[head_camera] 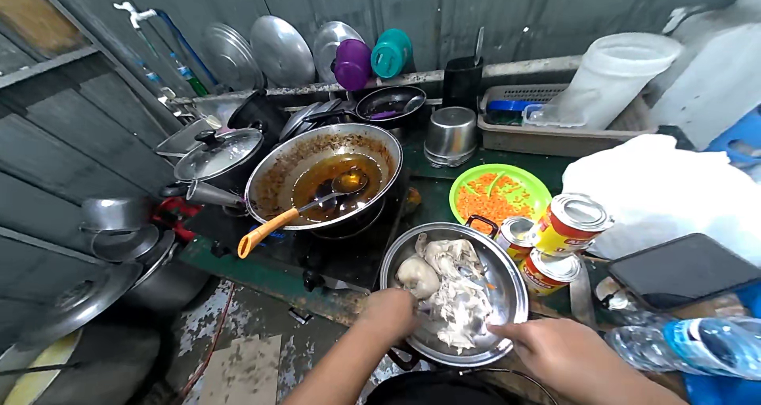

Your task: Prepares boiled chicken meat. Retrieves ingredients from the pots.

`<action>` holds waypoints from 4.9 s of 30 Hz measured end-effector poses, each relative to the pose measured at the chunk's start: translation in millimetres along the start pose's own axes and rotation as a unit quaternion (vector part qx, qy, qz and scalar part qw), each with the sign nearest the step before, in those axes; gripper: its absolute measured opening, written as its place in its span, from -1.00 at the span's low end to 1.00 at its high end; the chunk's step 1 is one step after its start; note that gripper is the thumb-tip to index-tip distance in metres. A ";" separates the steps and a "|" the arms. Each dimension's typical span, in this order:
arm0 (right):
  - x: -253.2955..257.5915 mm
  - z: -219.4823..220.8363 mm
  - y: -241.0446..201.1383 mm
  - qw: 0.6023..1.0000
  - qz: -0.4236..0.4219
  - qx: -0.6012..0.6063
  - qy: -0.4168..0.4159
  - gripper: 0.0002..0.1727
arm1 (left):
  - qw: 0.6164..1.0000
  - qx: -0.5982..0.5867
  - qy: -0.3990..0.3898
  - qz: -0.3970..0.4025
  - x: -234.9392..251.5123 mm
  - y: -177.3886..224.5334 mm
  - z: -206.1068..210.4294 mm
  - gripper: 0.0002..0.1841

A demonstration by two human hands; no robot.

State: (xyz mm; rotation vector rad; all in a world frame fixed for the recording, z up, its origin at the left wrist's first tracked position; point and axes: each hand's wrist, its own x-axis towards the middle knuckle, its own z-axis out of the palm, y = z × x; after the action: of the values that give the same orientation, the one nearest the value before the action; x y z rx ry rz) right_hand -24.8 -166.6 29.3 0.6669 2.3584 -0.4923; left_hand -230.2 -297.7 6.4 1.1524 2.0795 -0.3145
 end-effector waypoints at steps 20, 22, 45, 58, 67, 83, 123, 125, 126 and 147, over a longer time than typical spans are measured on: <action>50.4 11.6 35.8 0.957 -0.043 0.278 -0.062 -0.51 | 0.998 0.040 0.023 -0.031 -15.7 11.4 6.2 -0.63; 44.2 9.0 35.9 0.940 -0.032 0.331 -0.074 -0.55 | 0.998 0.033 0.036 -0.031 -26.7 13.3 -2.0 -0.62; 44.2 7.7 41.3 0.931 0.085 0.347 -0.079 -0.45 | 0.999 0.032 0.039 -0.010 -17.2 36.0 -13.6 -0.61; 27.8 11.5 40.5 0.949 0.061 0.293 -0.093 -0.47 | 0.997 0.027 0.052 -0.043 -8.0 33.5 -11.0 -0.63; 23.1 13.3 35.7 0.977 0.021 0.211 0.014 -0.44 | 0.999 -0.012 0.047 -0.016 -25.5 16.6 -30.7 -0.63; 26.6 19.9 -6.1 0.999 -0.022 0.010 0.034 -0.40 | 0.997 0.045 0.012 -0.069 -3.5 21.6 -2.9 -0.66; 17.2 19.7 8.8 0.999 -0.024 -0.019 0.019 -0.46 | 0.996 0.052 -0.009 -0.073 -3.8 8.8 6.9 -0.63; 18.5 18.8 1.5 0.999 -0.015 -0.005 0.029 -0.43 | 0.995 0.061 -0.010 -0.076 -5.5 15.7 6.6 -0.65; 22.9 20.2 -2.9 1.000 -0.006 -0.002 0.030 -0.43 | 0.995 0.063 -0.010 -0.077 -7.5 17.6 5.7 -0.65; 42.5 24.0 8.5 0.998 0.009 0.051 0.043 -0.44 | 0.999 0.028 -0.011 -0.023 -1.9 4.1 -2.1 -0.62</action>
State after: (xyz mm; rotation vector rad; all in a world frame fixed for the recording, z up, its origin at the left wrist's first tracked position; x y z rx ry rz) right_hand -37.2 -157.4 -17.8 0.7702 2.4187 -0.5889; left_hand -227.2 -295.5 9.7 1.1313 2.0925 -0.4076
